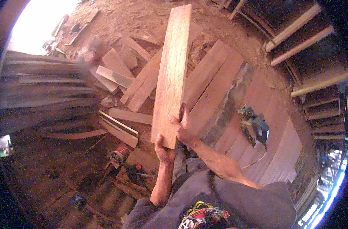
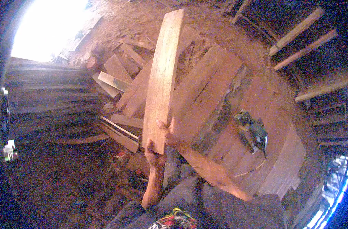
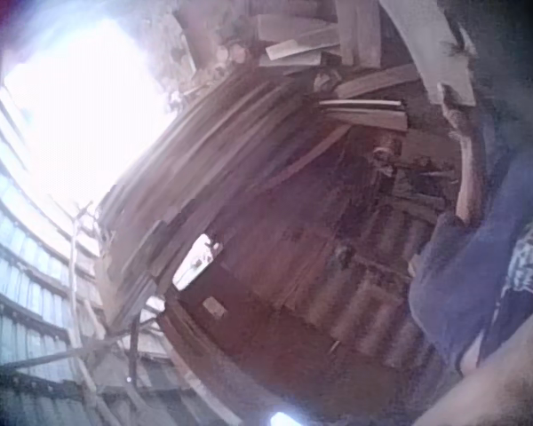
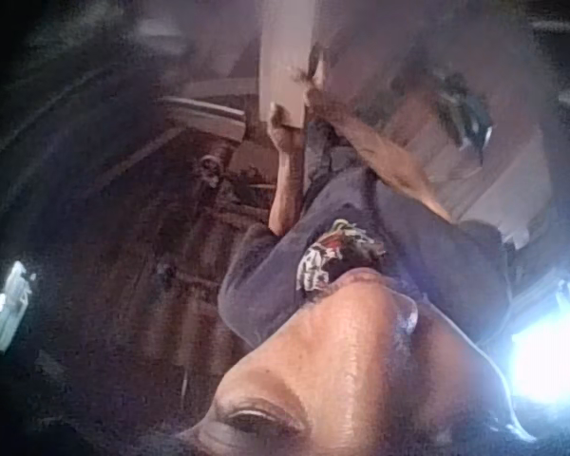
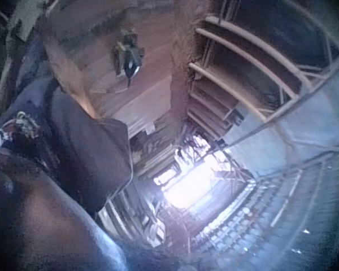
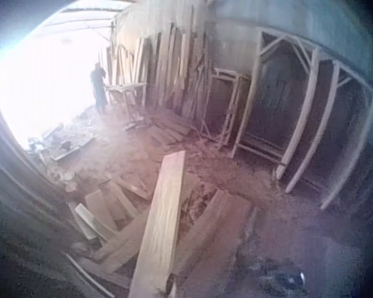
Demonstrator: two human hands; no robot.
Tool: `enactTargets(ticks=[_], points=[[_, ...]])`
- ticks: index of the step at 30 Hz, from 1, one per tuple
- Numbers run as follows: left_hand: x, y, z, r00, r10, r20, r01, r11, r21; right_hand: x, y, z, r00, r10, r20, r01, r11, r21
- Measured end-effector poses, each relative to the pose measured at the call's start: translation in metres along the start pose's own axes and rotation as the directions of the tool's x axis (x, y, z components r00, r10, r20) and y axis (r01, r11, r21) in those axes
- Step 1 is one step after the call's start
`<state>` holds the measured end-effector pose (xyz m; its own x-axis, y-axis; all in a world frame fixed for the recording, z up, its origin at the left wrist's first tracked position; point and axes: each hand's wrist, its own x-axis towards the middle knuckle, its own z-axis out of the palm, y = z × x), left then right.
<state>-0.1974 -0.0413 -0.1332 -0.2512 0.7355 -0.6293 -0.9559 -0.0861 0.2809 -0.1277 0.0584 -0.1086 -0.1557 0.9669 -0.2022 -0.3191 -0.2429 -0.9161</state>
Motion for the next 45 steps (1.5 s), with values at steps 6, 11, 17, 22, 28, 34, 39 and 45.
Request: enactTargets(ticks=[6,11,17,22,28,34,39,45], points=[[-0.022,-0.038,-0.007,0.985,0.173,-0.006,-0.132,0.773,0.621,-0.020,-0.046,-0.054,0.994,-0.047,0.100,0.087,0.888,-0.452],[0.016,-0.077,0.004,0.950,-0.089,0.299,-0.050,0.902,0.429,-0.040,-0.120,-0.024,0.968,0.218,0.125,-0.004,0.510,-0.860],[-0.043,-0.088,0.052,0.968,-0.044,0.248,-0.042,0.943,0.330,-0.074,-0.146,-0.056,0.916,0.096,0.389,0.062,0.926,-0.373],[-0.131,-0.066,0.136,0.947,0.015,0.320,-0.164,0.881,0.443,-0.134,-0.199,-0.065,0.778,-0.218,0.589,0.497,0.788,-0.364],[-0.142,-0.044,0.187,0.881,-0.095,0.463,-0.012,0.975,0.223,-0.122,-0.250,-0.025,0.879,-0.331,0.344,0.477,0.573,-0.666],[-0.138,-0.030,0.207,0.748,-0.139,0.649,0.081,0.990,0.119,-0.111,-0.281,-0.007,0.846,-0.412,0.340,0.523,0.510,-0.683],[-0.143,-0.027,0.214,0.649,-0.174,0.741,0.200,0.978,0.055,-0.111,-0.293,-0.008,0.842,-0.404,0.359,0.528,0.476,-0.703],[-0.143,-0.027,0.221,0.625,-0.185,0.758,0.242,0.970,0.037,-0.108,-0.295,-0.008,0.804,-0.456,0.381,0.579,0.460,-0.673]])
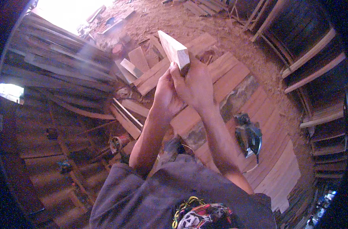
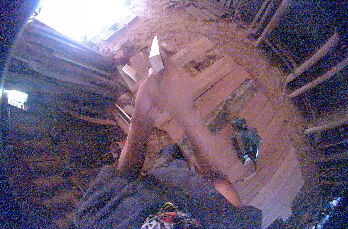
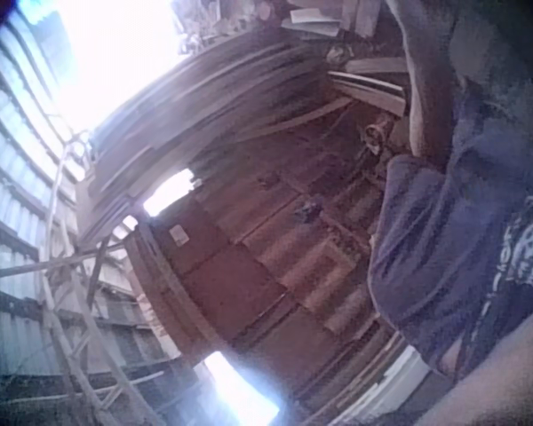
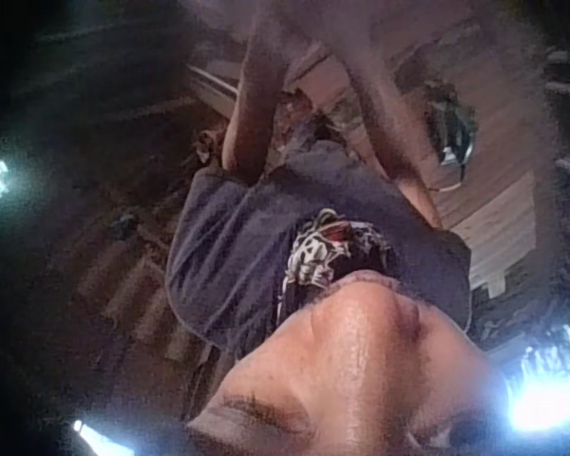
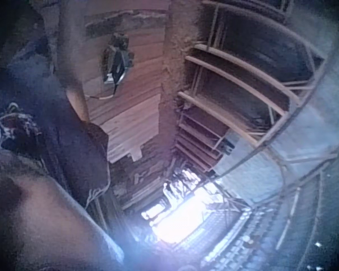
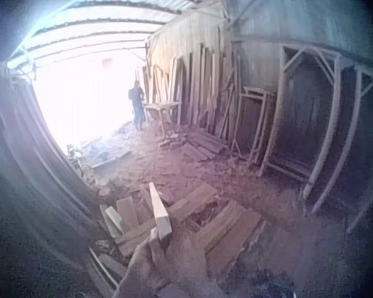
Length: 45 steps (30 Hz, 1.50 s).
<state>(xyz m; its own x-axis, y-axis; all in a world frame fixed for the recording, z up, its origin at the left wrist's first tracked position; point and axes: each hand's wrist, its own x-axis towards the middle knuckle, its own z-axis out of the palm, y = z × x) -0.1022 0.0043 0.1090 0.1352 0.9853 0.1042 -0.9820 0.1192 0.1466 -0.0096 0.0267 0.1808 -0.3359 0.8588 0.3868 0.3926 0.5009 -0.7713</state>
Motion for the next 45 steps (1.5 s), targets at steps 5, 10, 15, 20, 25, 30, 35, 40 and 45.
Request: enactTargets(ticks=[5,10,15,20,25,30,35,40,45], points=[[-0.001,0.001,0.005,0.995,-0.027,0.097,0.032,0.998,-0.047,0.003,-0.004,-0.004,0.995,0.089,0.046,-0.086,0.994,-0.068],[0.008,-0.002,0.003,0.998,-0.023,0.055,0.023,1.000,-0.009,0.005,0.009,-0.003,1.000,0.015,-0.026,-0.015,1.000,-0.026],[0.025,-0.019,-0.054,0.922,0.219,-0.320,-0.011,0.840,0.542,-0.026,0.060,-0.026,0.987,-0.057,-0.151,0.042,0.994,-0.100],[0.053,-0.047,-0.123,0.918,0.286,-0.276,0.058,0.591,0.805,-0.124,0.155,-0.060,0.981,0.104,-0.164,-0.145,0.955,-0.257],[0.078,-0.104,-0.251,0.851,0.433,-0.298,0.264,0.139,0.954,-0.195,0.245,-0.055,0.911,0.401,-0.094,-0.411,0.877,-0.250],[0.090,-0.157,-0.233,0.820,0.513,-0.252,0.250,0.075,0.965,-0.201,0.262,-0.081,0.906,0.379,-0.185,-0.419,0.860,-0.291],[0.080,-0.181,-0.223,0.805,0.501,-0.317,0.316,0.090,0.944,-0.224,0.278,-0.091,0.887,0.432,-0.165,-0.459,0.779,-0.428],[0.085,-0.180,-0.252,0.813,0.529,-0.244,0.256,0.051,0.965,-0.223,0.253,-0.129,0.855,0.484,-0.186,-0.512,0.736,-0.442],[0.090,-0.163,-0.226,0.860,0.388,-0.332,0.318,0.101,0.943,-0.247,0.280,-0.204,0.824,0.484,-0.294,-0.561,0.623,-0.546]])
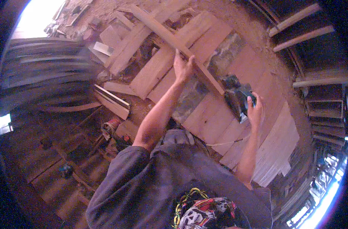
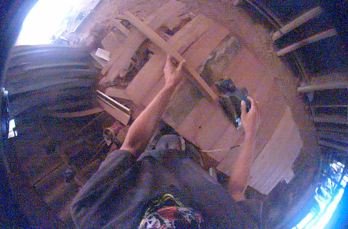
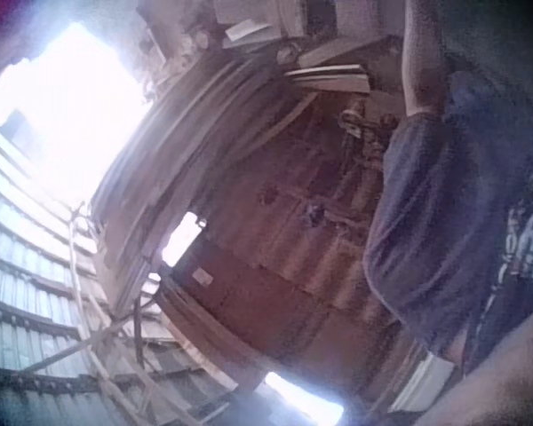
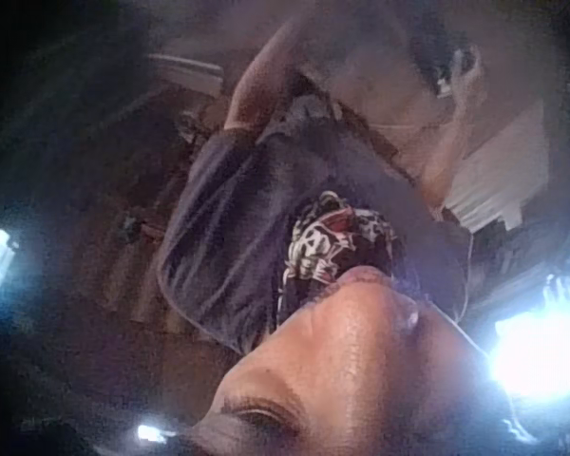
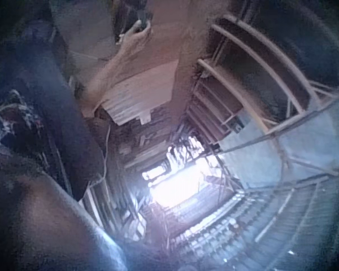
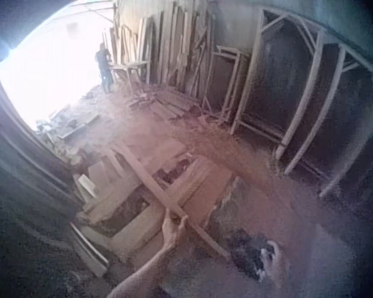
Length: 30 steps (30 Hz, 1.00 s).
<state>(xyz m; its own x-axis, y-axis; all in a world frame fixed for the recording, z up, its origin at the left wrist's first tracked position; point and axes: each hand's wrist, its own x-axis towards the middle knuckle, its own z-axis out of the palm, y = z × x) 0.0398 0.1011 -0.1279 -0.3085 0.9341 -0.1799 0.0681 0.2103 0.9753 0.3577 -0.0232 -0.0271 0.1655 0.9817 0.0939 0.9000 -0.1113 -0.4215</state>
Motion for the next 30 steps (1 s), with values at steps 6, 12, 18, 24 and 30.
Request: enactTargets(ticks=[6,12,18,24,30], points=[[0.067,-0.038,-0.044,0.867,0.453,-0.207,-0.290,0.798,0.529,0.041,0.078,0.018,0.970,-0.066,0.235,-0.039,0.909,0.414],[0.160,0.012,-0.133,0.800,0.589,-0.116,-0.310,0.570,0.761,0.033,0.059,0.039,0.791,0.094,0.605,-0.565,0.492,0.662],[0.203,0.034,-0.182,0.875,0.473,0.106,-0.236,0.224,0.946,0.023,0.032,0.014,0.884,0.054,0.465,-0.333,0.770,0.544],[0.182,0.044,-0.195,0.884,0.461,0.081,-0.190,0.196,0.962,-0.022,0.008,-0.048,0.878,0.075,0.473,-0.417,0.605,0.678],[0.203,0.024,-0.190,0.863,0.472,0.181,-0.287,0.163,0.944,-0.035,0.008,-0.020,0.839,0.037,0.543,-0.464,0.570,0.678]])
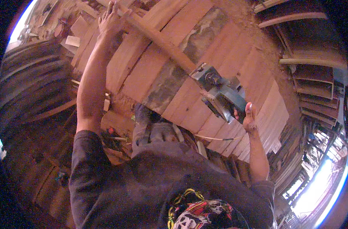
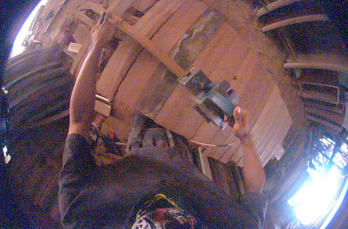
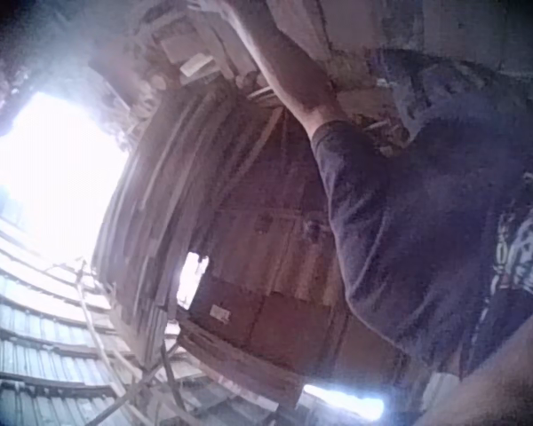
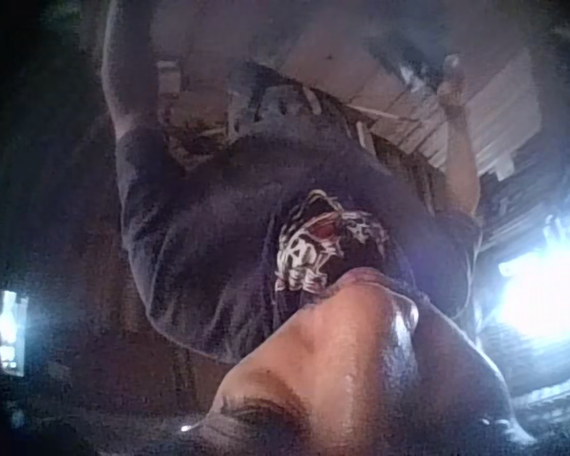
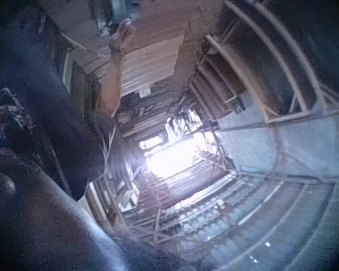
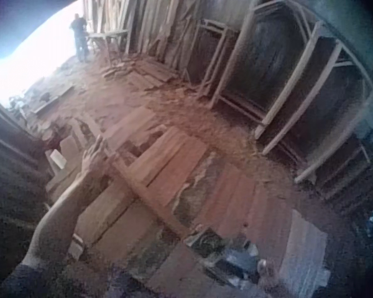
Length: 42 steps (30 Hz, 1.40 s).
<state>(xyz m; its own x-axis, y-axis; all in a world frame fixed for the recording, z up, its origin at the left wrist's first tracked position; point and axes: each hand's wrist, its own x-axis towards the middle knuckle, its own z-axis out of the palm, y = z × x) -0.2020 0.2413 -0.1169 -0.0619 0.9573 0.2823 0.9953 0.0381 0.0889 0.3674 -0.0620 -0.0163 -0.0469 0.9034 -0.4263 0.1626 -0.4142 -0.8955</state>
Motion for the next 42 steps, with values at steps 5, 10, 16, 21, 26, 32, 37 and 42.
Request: enactTargets(ticks=[5,10,16,21,26,32,37,42], points=[[0.007,0.026,0.009,0.997,-0.067,-0.023,0.066,0.997,-0.037,0.017,-0.027,0.012,0.995,-0.079,0.064,0.093,0.962,-0.257],[0.005,0.043,0.006,0.989,-0.071,0.128,0.087,0.989,-0.121,0.015,-0.031,0.013,0.999,-0.042,0.033,0.048,0.975,-0.216],[-0.008,0.084,-0.035,0.961,-0.092,0.261,0.146,0.970,-0.195,0.008,-0.037,0.008,1.000,-0.021,-0.008,0.018,0.973,-0.232],[-0.012,0.091,-0.019,0.977,-0.093,0.194,0.126,0.978,-0.167,0.013,-0.043,0.011,0.999,0.007,-0.043,-0.018,0.965,-0.263],[-0.014,0.062,0.037,0.985,0.050,0.164,-0.062,0.996,0.068,0.024,-0.051,0.018,1.000,0.012,-0.020,-0.017,0.959,-0.282],[-0.027,0.079,0.020,0.992,-0.082,0.099,0.093,0.989,-0.115,0.026,-0.047,0.026,0.999,0.017,-0.043,-0.027,0.968,-0.250],[-0.027,0.092,-0.024,0.954,-0.107,0.281,0.180,0.952,-0.249,0.033,-0.054,0.036,0.999,-0.015,-0.041,0.005,0.969,-0.247],[-0.018,0.078,-0.009,0.977,-0.079,0.199,0.128,0.960,-0.248,0.056,-0.065,0.048,1.000,0.028,0.011,-0.025,0.973,-0.230]])
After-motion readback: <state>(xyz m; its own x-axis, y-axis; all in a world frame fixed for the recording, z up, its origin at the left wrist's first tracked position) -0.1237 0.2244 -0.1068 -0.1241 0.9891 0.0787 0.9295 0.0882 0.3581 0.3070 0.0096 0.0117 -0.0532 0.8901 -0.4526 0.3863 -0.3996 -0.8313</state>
